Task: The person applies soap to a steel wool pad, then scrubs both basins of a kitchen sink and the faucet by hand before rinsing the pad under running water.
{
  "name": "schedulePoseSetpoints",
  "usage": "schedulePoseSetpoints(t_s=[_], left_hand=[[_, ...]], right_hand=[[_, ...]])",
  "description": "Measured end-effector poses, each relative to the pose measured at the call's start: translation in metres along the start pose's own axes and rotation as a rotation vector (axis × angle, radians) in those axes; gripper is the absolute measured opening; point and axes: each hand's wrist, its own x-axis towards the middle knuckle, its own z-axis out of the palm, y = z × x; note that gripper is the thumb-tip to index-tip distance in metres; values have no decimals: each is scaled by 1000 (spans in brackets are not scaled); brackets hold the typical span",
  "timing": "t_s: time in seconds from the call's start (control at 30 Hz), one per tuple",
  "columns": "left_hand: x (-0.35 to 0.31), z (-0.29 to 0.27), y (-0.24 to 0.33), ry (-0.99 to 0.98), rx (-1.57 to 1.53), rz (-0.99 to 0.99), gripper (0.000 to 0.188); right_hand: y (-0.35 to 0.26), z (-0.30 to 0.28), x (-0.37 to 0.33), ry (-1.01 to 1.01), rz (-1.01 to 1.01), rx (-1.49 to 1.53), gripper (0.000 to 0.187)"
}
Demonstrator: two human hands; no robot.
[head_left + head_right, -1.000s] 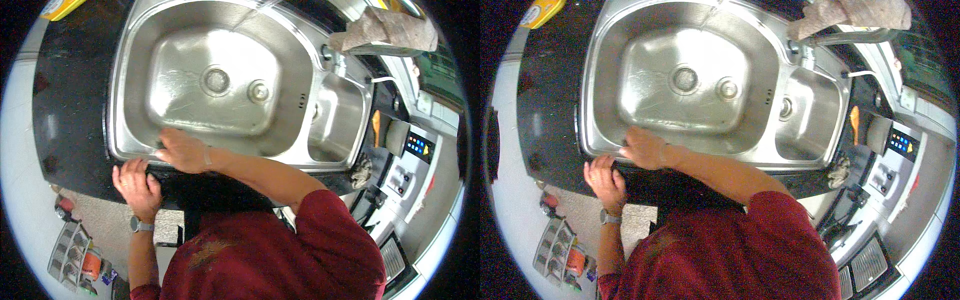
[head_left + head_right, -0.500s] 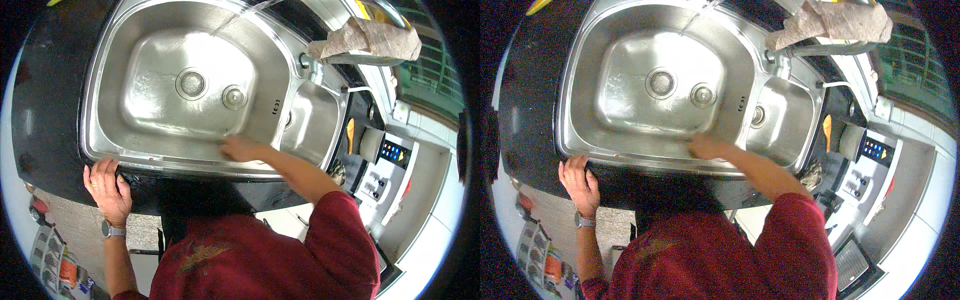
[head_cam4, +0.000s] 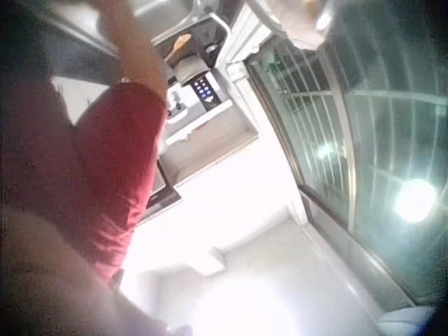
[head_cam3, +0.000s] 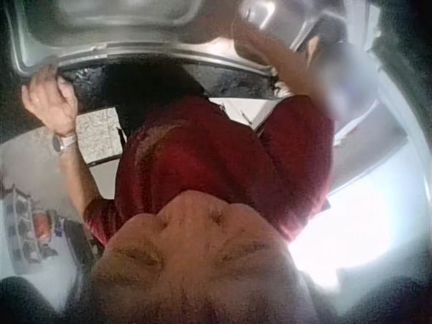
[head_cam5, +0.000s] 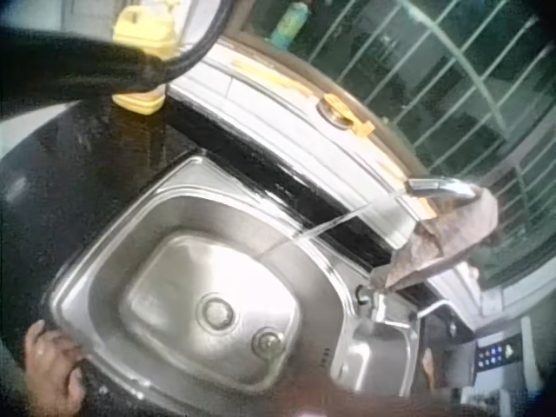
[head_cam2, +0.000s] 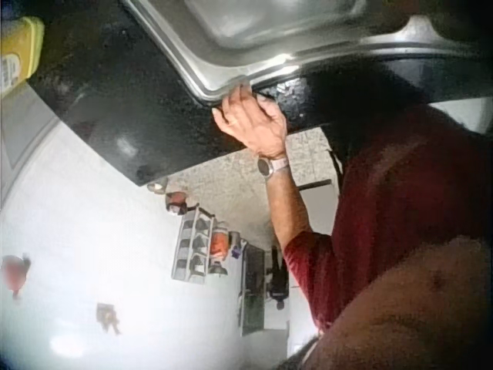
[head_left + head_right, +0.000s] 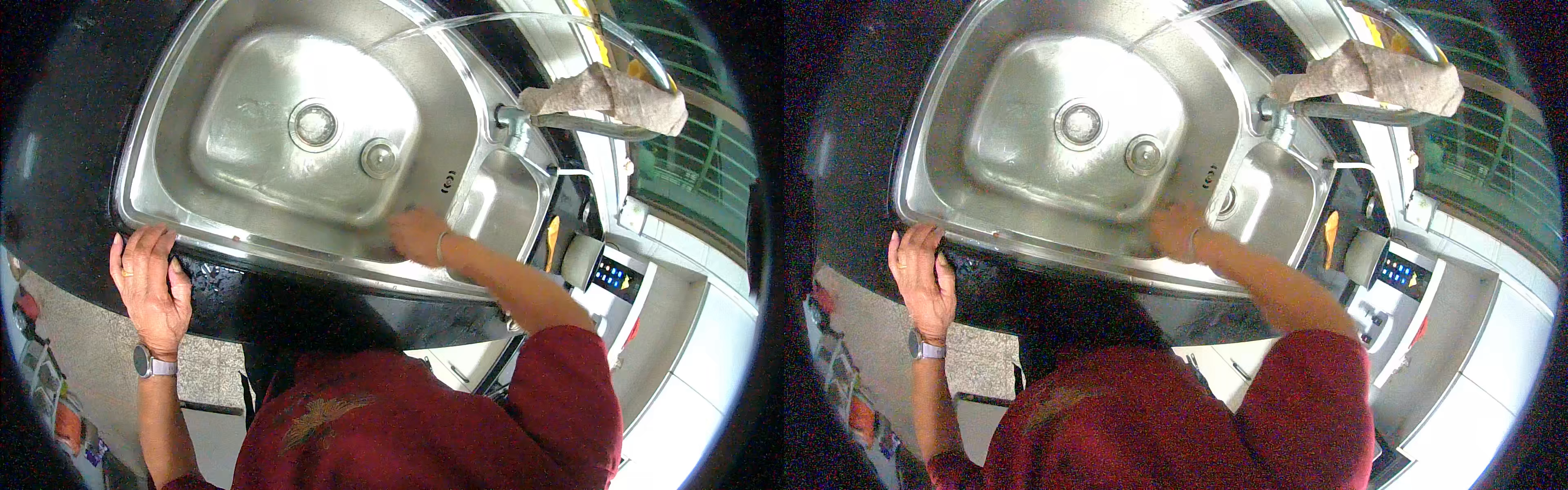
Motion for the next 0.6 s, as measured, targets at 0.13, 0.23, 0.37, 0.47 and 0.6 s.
schedulePoseSetpoints(t_s=[0.13,0.23,0.37,0.47,0.6], left_hand=[[1,-2,1,22,-14,-1,33],[2,0,0,19,-8,14,32],[-1,-1,2,12,-24,-10,32],[0,-2,-2,-23,-14,-7,32],[-1,-3,-3,-49,1,7,32]], right_hand=[[108,-43,-11,444,119,-427,34],[89,-15,13,369,302,-620,35],[20,25,43,114,-95,89,28],[76,8,67,100,11,-104,23],[136,-23,79,447,232,-383,31]])
